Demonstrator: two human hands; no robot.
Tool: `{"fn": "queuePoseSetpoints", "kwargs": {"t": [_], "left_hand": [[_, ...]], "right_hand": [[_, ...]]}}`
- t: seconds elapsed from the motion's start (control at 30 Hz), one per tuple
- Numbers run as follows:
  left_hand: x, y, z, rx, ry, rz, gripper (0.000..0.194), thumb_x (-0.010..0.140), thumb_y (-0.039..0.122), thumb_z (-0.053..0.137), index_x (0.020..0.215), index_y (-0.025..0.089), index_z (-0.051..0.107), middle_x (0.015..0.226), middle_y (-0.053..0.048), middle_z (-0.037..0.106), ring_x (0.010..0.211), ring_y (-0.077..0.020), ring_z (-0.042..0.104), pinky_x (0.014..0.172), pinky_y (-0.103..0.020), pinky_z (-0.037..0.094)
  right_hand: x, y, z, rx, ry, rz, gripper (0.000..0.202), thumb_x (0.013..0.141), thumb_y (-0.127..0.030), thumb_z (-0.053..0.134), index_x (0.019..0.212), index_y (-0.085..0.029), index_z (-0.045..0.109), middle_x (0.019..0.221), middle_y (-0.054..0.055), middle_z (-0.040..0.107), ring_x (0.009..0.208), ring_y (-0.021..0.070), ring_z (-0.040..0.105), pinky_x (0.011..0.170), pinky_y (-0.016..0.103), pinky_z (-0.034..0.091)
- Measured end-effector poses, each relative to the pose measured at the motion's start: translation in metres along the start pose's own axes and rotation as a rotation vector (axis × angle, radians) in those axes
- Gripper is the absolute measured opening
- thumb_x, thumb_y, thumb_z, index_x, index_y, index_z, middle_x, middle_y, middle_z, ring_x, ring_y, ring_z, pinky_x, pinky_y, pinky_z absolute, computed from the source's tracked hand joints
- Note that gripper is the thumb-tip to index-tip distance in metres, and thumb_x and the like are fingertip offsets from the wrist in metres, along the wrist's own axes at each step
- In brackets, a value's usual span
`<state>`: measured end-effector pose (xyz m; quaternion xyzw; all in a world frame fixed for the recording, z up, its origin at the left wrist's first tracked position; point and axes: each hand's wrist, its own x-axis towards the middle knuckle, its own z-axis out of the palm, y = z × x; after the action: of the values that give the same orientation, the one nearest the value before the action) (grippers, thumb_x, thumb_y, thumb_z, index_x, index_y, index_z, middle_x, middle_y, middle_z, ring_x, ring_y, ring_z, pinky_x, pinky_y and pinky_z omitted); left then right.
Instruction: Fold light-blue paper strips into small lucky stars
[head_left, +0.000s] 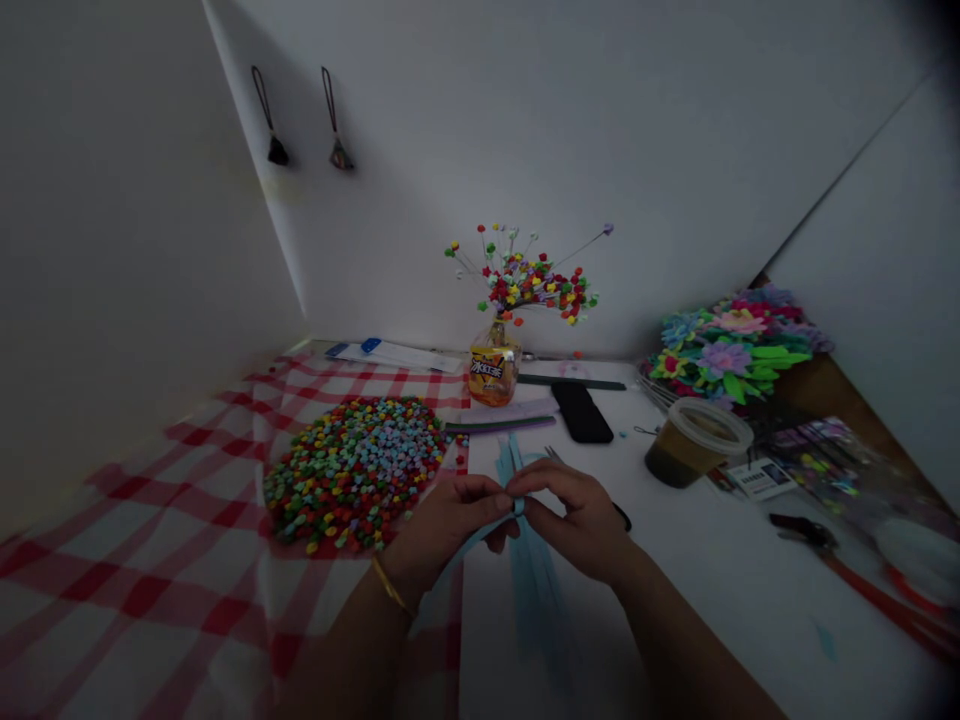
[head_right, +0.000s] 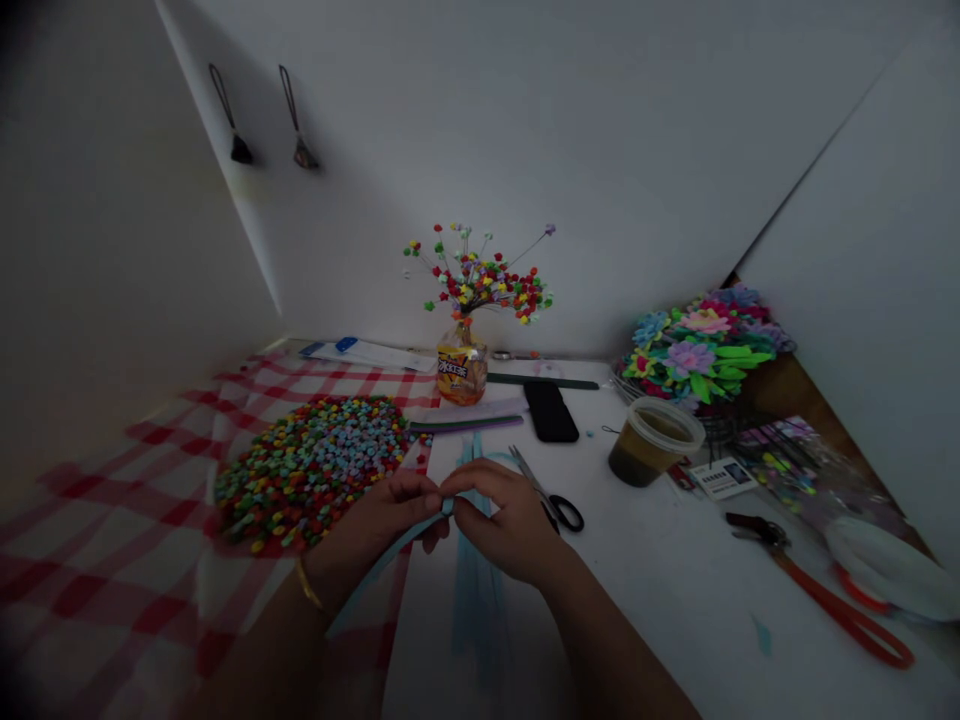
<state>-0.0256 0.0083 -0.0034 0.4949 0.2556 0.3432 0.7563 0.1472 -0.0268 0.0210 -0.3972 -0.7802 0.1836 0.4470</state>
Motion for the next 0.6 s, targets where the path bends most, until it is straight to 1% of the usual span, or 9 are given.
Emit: {"fn": "queuePoseSetpoints", "kwargs": {"t": [0.13,0.2,0.27,0.33,0.4,0.47,0.53,0.6], "left_hand": [[0.0007,0.0007,0.0023,-0.021,0.032,0.027,0.021,0.071,0.032,0.072,0.07,0.012,0.064,0.06,-0.002,0.063,0.051,-0.0107,0.053,0.052,-0.024,0.04],[0.0013,0.0005,0.0035,-0.018,0.075,0.041,0.021,0.066,0.028,0.076,0.074,0.013,0.063,0.062,-0.001,0.063,0.053,-0.0107,0.054,0.053,-0.023,0.041],[0.0021,0.0,0.0046,-0.016,0.114,0.053,0.026,0.06,0.023,0.08,0.077,0.013,0.062,0.065,0.0,0.063,0.055,-0.0108,0.055,0.055,-0.023,0.041],[0.0026,-0.0004,0.0054,-0.017,0.118,0.062,0.027,0.058,0.021,0.081,0.075,0.014,0.062,0.065,0.0,0.062,0.057,-0.0113,0.056,0.057,-0.024,0.042],[0.0031,-0.0007,0.0059,-0.006,0.103,0.076,0.022,0.06,0.021,0.079,0.073,0.013,0.063,0.064,0.0,0.062,0.058,-0.0114,0.055,0.059,-0.025,0.042],[0.0033,-0.0008,0.0058,0.005,0.118,0.102,0.016,0.063,0.02,0.076,0.072,0.013,0.063,0.064,0.001,0.061,0.058,-0.011,0.054,0.06,-0.025,0.042],[0.0034,-0.0009,0.0052,0.001,0.151,0.128,0.013,0.067,0.02,0.073,0.072,0.014,0.063,0.064,0.001,0.061,0.058,-0.0108,0.054,0.06,-0.025,0.041],[0.0033,-0.001,0.0045,-0.004,0.172,0.148,0.011,0.07,0.021,0.07,0.074,0.014,0.062,0.065,0.001,0.061,0.058,-0.0107,0.053,0.059,-0.025,0.04]], "right_hand": [[0.0008,-0.0002,0.0016,-0.061,0.048,0.042,0.014,0.078,-0.011,0.054,0.08,-0.022,0.064,0.076,0.002,0.066,0.071,0.0157,0.063,0.066,0.029,0.05],[0.0011,-0.0005,0.0026,-0.098,0.073,0.084,0.014,0.077,-0.011,0.055,0.079,-0.021,0.064,0.072,0.002,0.065,0.068,0.0156,0.062,0.065,0.028,0.049],[0.0016,-0.0012,0.0036,-0.125,0.078,0.124,0.014,0.076,-0.011,0.055,0.078,-0.021,0.064,0.071,0.001,0.064,0.067,0.0156,0.062,0.064,0.028,0.049],[0.0019,-0.002,0.0042,-0.132,0.066,0.156,0.013,0.076,-0.012,0.054,0.076,-0.021,0.064,0.069,0.001,0.064,0.066,0.0155,0.061,0.063,0.028,0.049],[0.0017,-0.002,0.0045,-0.13,0.061,0.176,0.011,0.076,-0.014,0.055,0.074,-0.021,0.063,0.068,0.001,0.064,0.065,0.0153,0.061,0.061,0.028,0.048],[0.0008,-0.0005,0.0047,-0.127,0.086,0.175,0.009,0.077,-0.016,0.056,0.078,-0.021,0.063,0.071,0.001,0.064,0.068,0.0157,0.061,0.063,0.028,0.049],[-0.0006,0.0023,0.0048,-0.116,0.142,0.162,0.008,0.078,-0.018,0.058,0.084,-0.021,0.063,0.077,0.002,0.064,0.074,0.0165,0.061,0.068,0.029,0.049],[-0.0018,0.0051,0.0051,-0.093,0.208,0.147,0.008,0.077,-0.019,0.06,0.085,-0.021,0.061,0.082,0.003,0.063,0.078,0.0172,0.061,0.072,0.03,0.049]]}}
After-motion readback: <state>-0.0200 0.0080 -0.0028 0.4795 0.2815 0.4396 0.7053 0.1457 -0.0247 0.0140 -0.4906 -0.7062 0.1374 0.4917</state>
